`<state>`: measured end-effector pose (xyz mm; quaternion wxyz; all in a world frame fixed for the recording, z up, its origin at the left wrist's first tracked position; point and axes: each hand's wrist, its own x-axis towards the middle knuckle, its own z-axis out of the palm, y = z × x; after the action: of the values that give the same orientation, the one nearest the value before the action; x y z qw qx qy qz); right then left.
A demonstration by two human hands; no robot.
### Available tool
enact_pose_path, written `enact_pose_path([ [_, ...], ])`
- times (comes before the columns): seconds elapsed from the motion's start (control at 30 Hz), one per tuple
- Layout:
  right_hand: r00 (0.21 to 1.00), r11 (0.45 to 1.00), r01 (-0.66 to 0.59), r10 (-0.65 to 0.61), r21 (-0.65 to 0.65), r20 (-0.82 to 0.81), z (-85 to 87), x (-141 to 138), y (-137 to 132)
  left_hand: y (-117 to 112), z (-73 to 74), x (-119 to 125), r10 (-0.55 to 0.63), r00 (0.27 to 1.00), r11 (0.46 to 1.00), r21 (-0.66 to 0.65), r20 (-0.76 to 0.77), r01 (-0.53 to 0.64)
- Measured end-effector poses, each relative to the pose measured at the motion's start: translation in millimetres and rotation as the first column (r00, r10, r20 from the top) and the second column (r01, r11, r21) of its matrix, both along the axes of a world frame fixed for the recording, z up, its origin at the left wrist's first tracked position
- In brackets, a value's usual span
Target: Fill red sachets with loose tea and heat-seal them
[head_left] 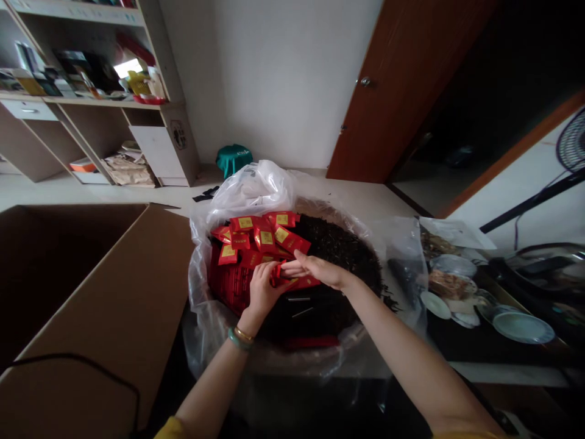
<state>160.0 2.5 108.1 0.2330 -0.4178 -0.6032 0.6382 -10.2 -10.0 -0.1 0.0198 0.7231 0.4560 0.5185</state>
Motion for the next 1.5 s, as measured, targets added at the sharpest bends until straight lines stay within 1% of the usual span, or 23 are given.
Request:
enact_pose_path([
  [0.07, 0.994, 0.995, 0.077, -0.082, 0.06, 0.077, -0.6, 15, 8, 0, 0.1, 0, 0.022, 0.999, 1.0, -0.016, 0.041, -0.021],
  [0.13, 0.943, 0.954, 0.185, -0.24, 0.238, 0.23, -10.9, 27, 14, 0, 0.3, 0, 0.031, 0.997, 0.999, -0.037, 0.066, -0.029],
  [0.17, 0.901, 0.921, 0.155, -0.281, 0.358, 0.331, -19.1, 31, 15, 0, 0.2, -1, 0.033, 0.997, 0.998, -0.047, 0.074, -0.03],
  [0.23, 0.817, 0.882, -0.085, -0.205, 0.464, 0.54, -38.1, 33, 16, 0, -0.2, -2, 0.035, 0.996, 0.998, -0.062, 0.084, -0.03],
  [0.3, 0.666, 0.831, -0.286, -0.185, 0.477, 0.723, -55.1, 26, 14, 0, -1.0, -3, 0.037, 0.995, 0.997, -0.073, 0.092, -0.031],
  [0.37, 0.506, 0.772, -0.428, -0.226, 0.47, 0.833, -65.9, 16, 13, 1, -1.6, -4, 0.039, 0.995, 0.996, -0.083, 0.093, -0.032],
  [0.43, 0.385, 0.713, -0.527, -0.284, 0.462, 0.878, -69.9, 5, 14, 1, -1.7, -4, 0.047, 0.994, 0.995, -0.091, 0.095, -0.038],
  [0.47, 0.347, 0.691, -0.561, -0.304, 0.456, 0.887, -70.1, 1, 15, 1, -1.4, -4, 0.052, 0.994, 0.995, -0.092, 0.097, -0.043],
  [0.5, 0.321, 0.678, -0.584, -0.312, 0.446, 0.894, -69.4, -2, 16, 1, -1.0, -4, 0.058, 0.993, 0.995, -0.09, 0.101, -0.049],
  [0.57, 0.299, 0.685, -0.592, -0.302, 0.424, 0.905, -66.5, -4, 17, 1, 0.1, -4, 0.066, 0.991, 0.995, -0.08, 0.115, -0.057],
  [0.7, 0.351, 0.742, -0.53, -0.248, 0.41, 0.903, -53.2, 14, 19, 1, 1.2, -5, 0.082, 0.984, 0.996, -0.058, 0.159, -0.073],
  [0.83, 0.423, 0.802, -0.43, -0.226, 0.414, 0.878, -28.2, 51, 28, 2, -0.8, -7, 0.144, 0.961, 0.99, -0.033, 0.237, -0.14],
  [0.9, 0.49, 0.833, -0.342, -0.237, 0.435, 0.839, -15.1, 64, 37, 3, -1.0, -7, 0.171, 0.946, 0.985, -0.021, 0.274, -0.172],
  [0.97, 0.565, 0.834, -0.239, -0.297, 0.498, 0.77, -4.9, 66, 49, 3, 0.3, -8, 0.181, 0.942, 0.982, -0.01, 0.284, -0.186],
  [1.03, 0.604, 0.807, -0.14, -0.39, 0.574, 0.695, 0.6, 55, 65, 2, 2.7, -8, 0.169, 0.948, 0.985, -0.002, 0.268, -0.175],
  [1.07, 0.605, 0.79, -0.105, -0.431, 0.604, 0.669, 1.4, 46, 74, 1, 3.9, -7, 0.161, 0.953, 0.986, -0.001, 0.257, -0.166],
  [1.17, 0.659, 0.771, -0.054, -0.45, 0.634, 0.603, -2.3, 7, 105, 0, 5.4, -6, 0.148, 0.961, 0.989, -0.008, 0.234, -0.15],
  [1.2, 0.656, 0.757, -0.026, -0.48, 0.653, 0.583, -4.7, -6, 115, 0, 5.0, -6, 0.145, 0.962, 0.989, -0.012, 0.23, -0.146],
  [1.3, 0.636, 0.671, 0.047, -0.592, 0.74, 0.496, -10.2, -37, 137, 0, 2.2, -6, 0.121, 0.967, 0.993, -0.03, 0.225, -0.117],
  [1.37, 0.664, 0.625, 0.071, -0.611, 0.777, 0.43, -9.3, -46, 138, 0, 0.4, -5, 0.107, 0.968, 0.994, -0.053, 0.228, -0.097],
  [1.4, 0.69, 0.601, 0.083, -0.611, 0.795, 0.389, -6.9, -47, 132, 0, -0.2, -5, 0.104, 0.967, 0.994, -0.068, 0.231, -0.09],
  [1.47, 0.757, 0.546, 0.11, -0.587, 0.83, 0.286, 0.9, -45, 109, 0, -0.5, -4, 0.1, 0.967, 0.991, -0.105, 0.236, -0.077],
  [1.5, 0.806, 0.522, 0.119, -0.548, 0.845, 0.225, 5.8, -42, 92, 0, -0.3, -4, 0.096, 0.967, 0.99, -0.127, 0.238, -0.067],
])
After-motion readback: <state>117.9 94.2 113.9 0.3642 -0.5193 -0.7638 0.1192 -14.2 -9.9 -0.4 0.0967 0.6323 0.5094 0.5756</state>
